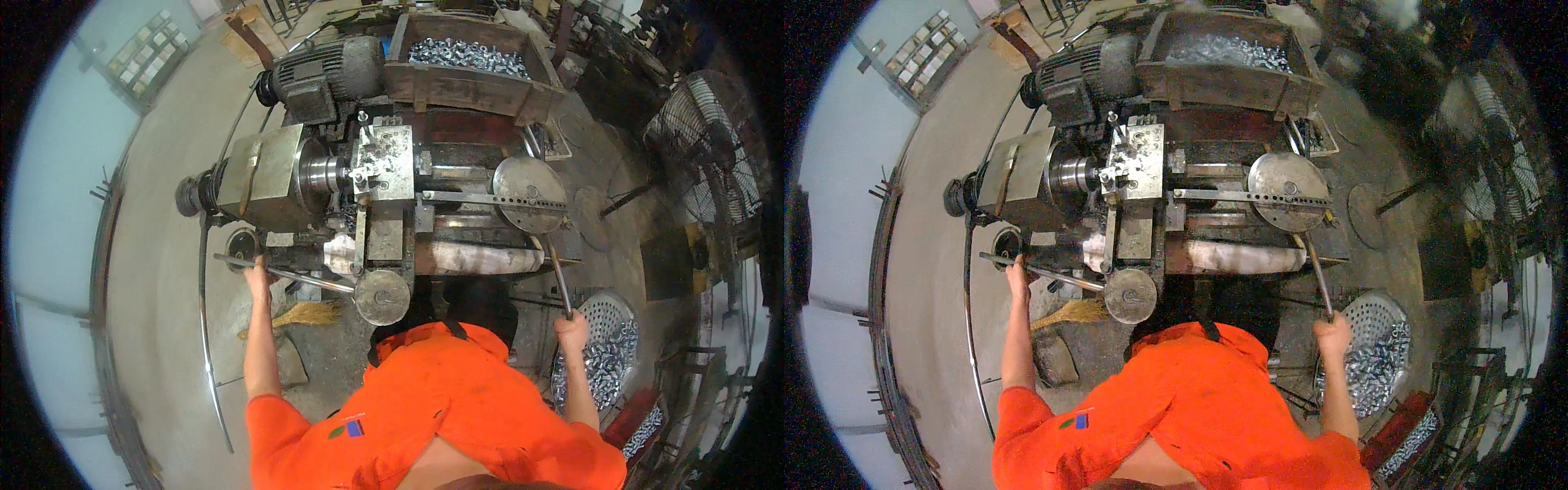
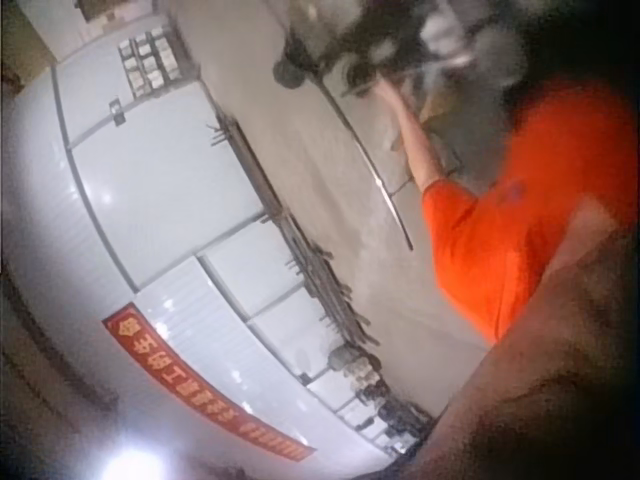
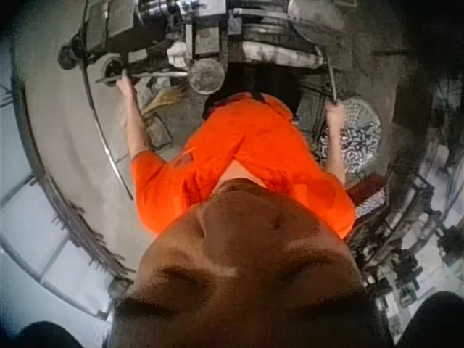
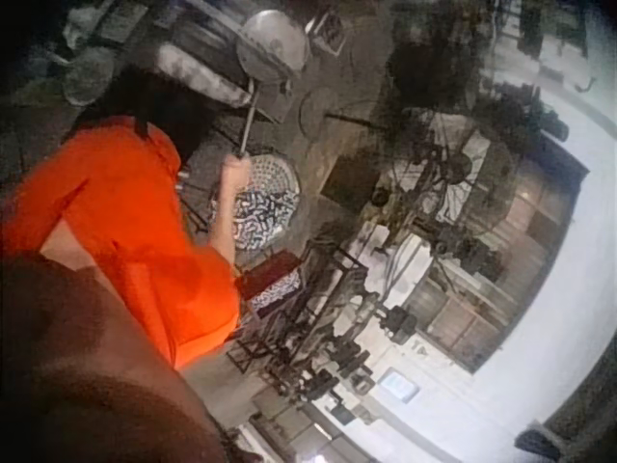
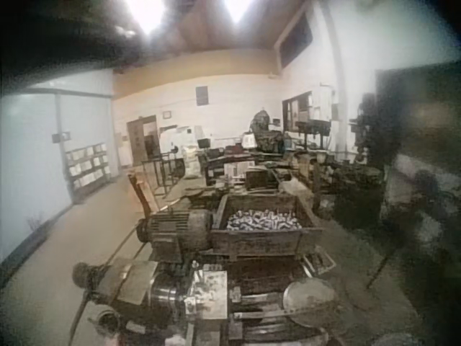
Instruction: The person operates a metal turning machine in a workshop, repeatedly inserting small metal parts into the machine and using a long metal rod to manipulate the components. The person removes processed parts and places them into a perforated metal basket. The cycle of loading, operating, and unloading continues throughout the clip.
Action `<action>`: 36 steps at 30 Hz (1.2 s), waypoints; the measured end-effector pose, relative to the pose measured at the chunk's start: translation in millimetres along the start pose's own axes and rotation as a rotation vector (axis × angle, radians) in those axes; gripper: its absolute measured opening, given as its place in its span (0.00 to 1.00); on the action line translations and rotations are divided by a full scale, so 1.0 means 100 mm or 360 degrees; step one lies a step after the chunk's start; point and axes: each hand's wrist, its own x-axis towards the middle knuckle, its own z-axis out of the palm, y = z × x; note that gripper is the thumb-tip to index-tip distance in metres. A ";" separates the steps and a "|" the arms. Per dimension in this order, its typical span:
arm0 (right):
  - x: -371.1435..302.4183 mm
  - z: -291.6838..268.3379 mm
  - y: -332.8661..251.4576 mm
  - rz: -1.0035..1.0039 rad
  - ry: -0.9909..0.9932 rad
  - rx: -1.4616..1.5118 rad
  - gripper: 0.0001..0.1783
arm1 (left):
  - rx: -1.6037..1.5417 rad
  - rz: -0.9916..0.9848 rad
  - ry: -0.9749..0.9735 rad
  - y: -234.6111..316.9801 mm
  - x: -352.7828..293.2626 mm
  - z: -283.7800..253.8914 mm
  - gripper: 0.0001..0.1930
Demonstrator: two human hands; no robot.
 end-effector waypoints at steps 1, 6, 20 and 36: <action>-0.06 -0.02 -0.11 0.0025 0.0008 0.0049 0.16 | 0.0021 0.0034 -0.0004 0.01 -0.01 0.01 0.18; -0.21 -0.13 -0.36 0.0133 -0.0147 0.0238 0.16 | 0.0150 0.0078 -0.0073 0.00 0.02 -0.03 0.16; 0.50 -0.18 0.15 -0.0086 0.0224 -0.0502 0.27 | 0.0250 -0.0040 -0.0061 0.00 0.05 -0.16 0.18; 0.24 -2.10 -2.22 -0.2268 0.0148 0.1740 0.08 | 0.0139 -0.0096 -0.0131 -0.45 -0.02 -0.40 0.39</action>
